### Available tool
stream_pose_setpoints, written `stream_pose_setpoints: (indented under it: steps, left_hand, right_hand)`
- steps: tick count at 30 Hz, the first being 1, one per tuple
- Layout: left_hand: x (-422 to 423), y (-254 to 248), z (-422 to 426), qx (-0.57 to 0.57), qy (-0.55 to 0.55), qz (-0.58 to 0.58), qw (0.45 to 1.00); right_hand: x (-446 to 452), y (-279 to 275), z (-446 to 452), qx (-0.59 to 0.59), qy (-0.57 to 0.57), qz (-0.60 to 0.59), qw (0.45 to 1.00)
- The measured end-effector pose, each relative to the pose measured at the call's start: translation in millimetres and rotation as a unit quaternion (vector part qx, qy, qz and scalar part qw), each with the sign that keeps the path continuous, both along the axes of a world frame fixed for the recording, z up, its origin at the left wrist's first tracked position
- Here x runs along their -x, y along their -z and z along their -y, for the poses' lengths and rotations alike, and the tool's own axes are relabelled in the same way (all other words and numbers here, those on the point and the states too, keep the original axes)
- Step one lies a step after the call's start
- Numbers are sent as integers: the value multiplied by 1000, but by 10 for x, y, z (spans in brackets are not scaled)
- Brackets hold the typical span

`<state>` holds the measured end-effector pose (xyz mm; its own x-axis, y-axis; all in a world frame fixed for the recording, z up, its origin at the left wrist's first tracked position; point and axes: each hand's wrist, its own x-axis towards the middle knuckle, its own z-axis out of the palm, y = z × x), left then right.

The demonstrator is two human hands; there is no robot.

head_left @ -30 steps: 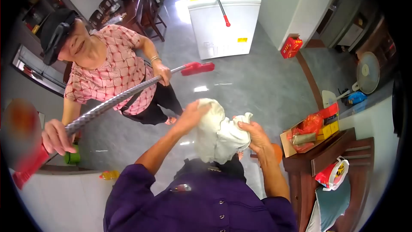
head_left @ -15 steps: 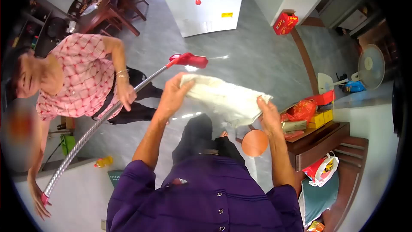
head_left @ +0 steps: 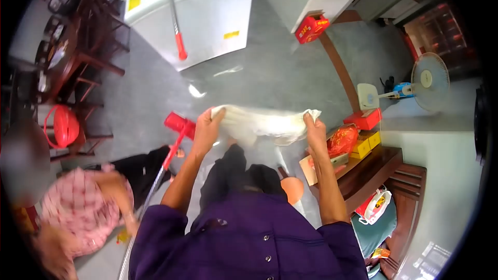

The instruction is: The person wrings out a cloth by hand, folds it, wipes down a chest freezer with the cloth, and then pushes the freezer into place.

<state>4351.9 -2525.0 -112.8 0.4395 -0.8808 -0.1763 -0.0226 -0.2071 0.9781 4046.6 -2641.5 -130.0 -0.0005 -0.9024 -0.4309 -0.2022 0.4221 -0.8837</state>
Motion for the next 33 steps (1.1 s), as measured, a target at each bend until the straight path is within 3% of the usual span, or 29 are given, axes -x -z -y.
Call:
stream_pose_setpoints:
  steps: [1,4,9,13,16,18,25,28,33]
  left_hand:
    - [-11,-187,153,16,8,72,997]
    - [-60,-556,831,58,-29,-90,994]
    - [-204,-578,1925,85,7,-93,992]
    - [-223,-610,2602,85,7,-96,992]
    - [-160,-712,2907,75,-32,-68,994]
    - [-187,-817,3074,85,-57,-84,991]
    - [-473,-1378,3561,100,-152,-124,975]
    - [-810,-1620,3836,125,-161,-92,975]
    - [-1710,-2241,4517,236,-206,12,950]
  right_hand:
    - [-57,-123,188,21,15,22,999]
    - [-204,-483,672,42,19,109,993]
    - [-292,-650,1623,41,68,121,989]
    - [-3,-575,2392,66,-31,-39,997]
    - [-108,-743,2806,59,-20,95,993]
    - [-182,-836,3144,66,-78,111,988]
    - [-657,-1448,4218,107,-233,125,958]
    - [-1032,-1717,4728,141,-270,83,949]
    - [-2077,-2324,5631,198,-277,118,933]
